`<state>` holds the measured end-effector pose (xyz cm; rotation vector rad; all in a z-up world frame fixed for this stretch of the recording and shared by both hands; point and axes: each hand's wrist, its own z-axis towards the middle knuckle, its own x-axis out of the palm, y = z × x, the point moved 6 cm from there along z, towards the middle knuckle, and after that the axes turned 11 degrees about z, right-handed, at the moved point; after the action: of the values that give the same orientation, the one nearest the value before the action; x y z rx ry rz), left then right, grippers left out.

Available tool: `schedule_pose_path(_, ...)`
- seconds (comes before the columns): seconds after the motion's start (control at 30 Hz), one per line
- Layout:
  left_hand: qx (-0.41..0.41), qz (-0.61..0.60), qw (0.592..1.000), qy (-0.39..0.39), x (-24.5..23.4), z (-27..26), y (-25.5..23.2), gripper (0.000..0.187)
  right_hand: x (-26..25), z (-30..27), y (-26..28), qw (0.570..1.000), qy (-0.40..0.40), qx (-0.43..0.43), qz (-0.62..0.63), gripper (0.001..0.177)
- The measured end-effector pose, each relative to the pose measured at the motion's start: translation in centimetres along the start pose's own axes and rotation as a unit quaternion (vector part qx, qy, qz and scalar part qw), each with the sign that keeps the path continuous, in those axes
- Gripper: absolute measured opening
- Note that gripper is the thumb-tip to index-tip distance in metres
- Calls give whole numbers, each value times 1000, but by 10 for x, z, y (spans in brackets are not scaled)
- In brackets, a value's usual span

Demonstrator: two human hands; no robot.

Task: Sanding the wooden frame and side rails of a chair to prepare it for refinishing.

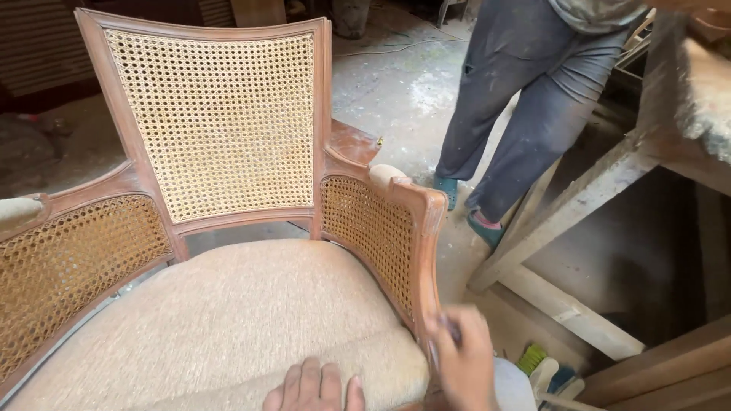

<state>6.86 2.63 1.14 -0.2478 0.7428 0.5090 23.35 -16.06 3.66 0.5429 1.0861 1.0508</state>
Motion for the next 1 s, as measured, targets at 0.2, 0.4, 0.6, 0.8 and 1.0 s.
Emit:
schedule_pose_path(0.2, 4, -2, 1000, -1, 0, 5, 1, 35, 0, 12, 7, 995, 26, 94, 20, 14)
schedule_pose_path(0.4, 6, 10, 1000, -4, 3, 0, 1, 36, 5, 31, 21, 997, 30, 64, -6, 20)
schedule_pose_path(0.6, -3, 24, 998, 63, -1, 8, 2, 37, -4, -2, 15, 998, 57, -26, 23, 13)
schedule_pose_path(0.8, 9, 2, 1000, -3, -9, 5, 2, 35, 11, 33, 10, 994, 24, 102, 19, 23)
schedule_pose_path(1.0, -2, 28, 999, 23, -7, 9, -1, 34, -6, -22, 8, 998, 30, -51, 28, 11)
